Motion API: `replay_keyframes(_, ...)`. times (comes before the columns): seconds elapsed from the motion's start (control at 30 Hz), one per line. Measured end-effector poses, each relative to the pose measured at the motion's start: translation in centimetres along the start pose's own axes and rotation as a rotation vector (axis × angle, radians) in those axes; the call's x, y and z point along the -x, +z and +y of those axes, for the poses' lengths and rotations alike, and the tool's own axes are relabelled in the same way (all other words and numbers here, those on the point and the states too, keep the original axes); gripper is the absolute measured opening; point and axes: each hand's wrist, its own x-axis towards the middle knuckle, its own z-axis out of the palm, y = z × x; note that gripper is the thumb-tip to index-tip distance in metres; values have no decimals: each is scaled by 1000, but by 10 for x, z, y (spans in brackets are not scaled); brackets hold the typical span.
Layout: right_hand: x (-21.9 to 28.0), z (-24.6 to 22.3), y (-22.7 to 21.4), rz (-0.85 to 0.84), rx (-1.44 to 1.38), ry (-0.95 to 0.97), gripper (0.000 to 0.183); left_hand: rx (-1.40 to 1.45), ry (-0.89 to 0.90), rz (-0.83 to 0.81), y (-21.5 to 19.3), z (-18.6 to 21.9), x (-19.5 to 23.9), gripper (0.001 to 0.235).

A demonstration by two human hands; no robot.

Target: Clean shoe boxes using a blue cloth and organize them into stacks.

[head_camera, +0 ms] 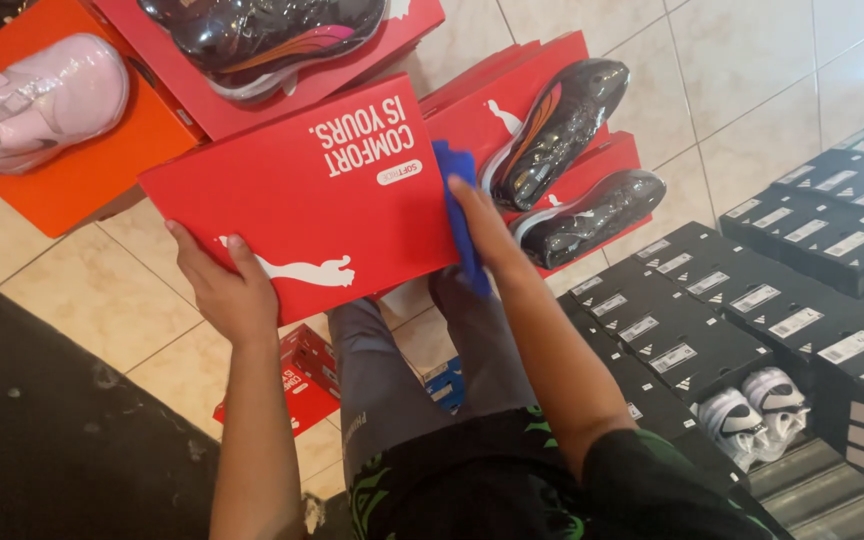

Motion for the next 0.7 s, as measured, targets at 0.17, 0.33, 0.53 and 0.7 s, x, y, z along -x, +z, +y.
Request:
replay_keyframes(0.17,-36,-61,27,-31,-191,-108,62,2,19,19,-5,-3,5,65)
replay_keyframes(0.33,-35,-64,26,-42,-254,-199,56,36,-2,2,-3,4,5,62)
replay_keyframes(0.53,22,17,8,74,-79,-15,69,85,-21,-11,-7,4,0,60)
replay_keyframes(0.7,16,42,2,307,504,-976,63,118,-46,-20,-7,6,-1,63)
